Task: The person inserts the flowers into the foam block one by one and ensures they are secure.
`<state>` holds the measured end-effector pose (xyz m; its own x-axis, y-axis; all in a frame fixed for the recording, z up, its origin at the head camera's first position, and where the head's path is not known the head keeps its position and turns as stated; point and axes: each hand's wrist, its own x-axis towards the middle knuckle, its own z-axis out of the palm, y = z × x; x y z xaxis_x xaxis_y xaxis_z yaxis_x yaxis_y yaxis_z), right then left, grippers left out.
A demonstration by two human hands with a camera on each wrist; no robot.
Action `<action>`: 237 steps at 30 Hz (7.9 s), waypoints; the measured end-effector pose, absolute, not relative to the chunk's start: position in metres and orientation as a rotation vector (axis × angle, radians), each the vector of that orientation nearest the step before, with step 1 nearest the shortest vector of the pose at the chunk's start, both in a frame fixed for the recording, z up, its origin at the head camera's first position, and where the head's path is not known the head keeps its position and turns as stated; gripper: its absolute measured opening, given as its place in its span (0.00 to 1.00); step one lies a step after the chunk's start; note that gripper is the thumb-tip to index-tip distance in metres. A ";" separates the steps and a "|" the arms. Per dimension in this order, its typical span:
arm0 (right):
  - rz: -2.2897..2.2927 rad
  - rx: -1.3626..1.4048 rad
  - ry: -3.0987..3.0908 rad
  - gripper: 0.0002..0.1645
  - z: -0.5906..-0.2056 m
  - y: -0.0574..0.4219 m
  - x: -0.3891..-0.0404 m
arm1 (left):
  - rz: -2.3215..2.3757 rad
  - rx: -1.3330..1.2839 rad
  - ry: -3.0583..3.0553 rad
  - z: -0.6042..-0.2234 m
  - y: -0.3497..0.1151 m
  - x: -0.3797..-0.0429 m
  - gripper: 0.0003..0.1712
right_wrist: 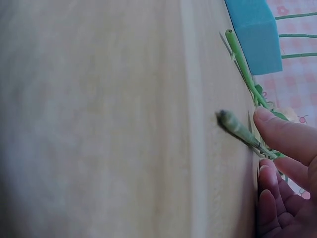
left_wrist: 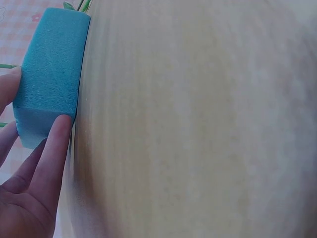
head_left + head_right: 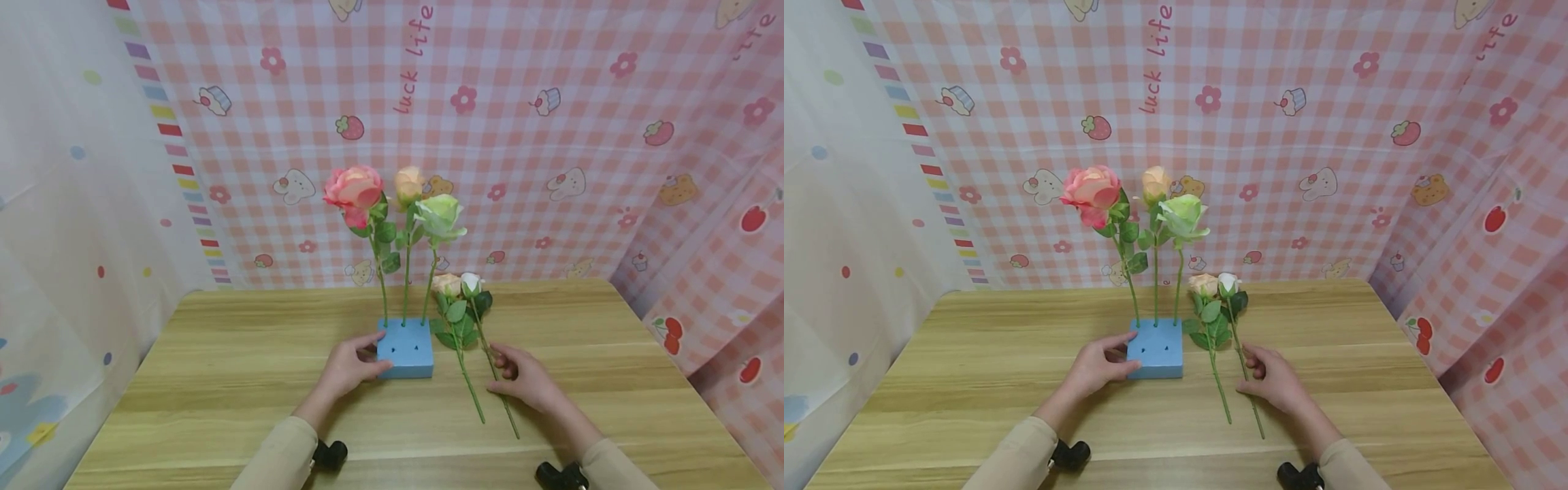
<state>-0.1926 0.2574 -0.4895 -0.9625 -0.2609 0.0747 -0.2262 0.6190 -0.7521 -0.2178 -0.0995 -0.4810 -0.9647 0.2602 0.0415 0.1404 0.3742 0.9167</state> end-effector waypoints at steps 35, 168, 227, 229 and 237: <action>-1.300 -0.183 2.792 0.30 -0.487 0.255 -0.186 | 1.641 0.367 2.532 -0.484 -0.099 -0.220 0.35; -1.818 -0.918 2.807 0.10 -0.413 0.099 -0.226 | 1.727 0.376 2.480 -0.484 -0.099 -0.220 0.34; -1.642 -0.933 2.886 0.11 -0.449 0.092 -0.237 | 1.744 0.444 2.493 -0.488 -0.099 -0.222 0.33; -1.657 -0.926 2.876 0.11 -0.448 0.092 -0.236 | 1.745 0.443 2.490 -0.487 -0.099 -0.221 0.33; -1.719 -0.854 2.836 0.11 -0.446 0.094 -0.233 | 1.745 0.422 2.483 -0.488 -0.099 -0.221 0.33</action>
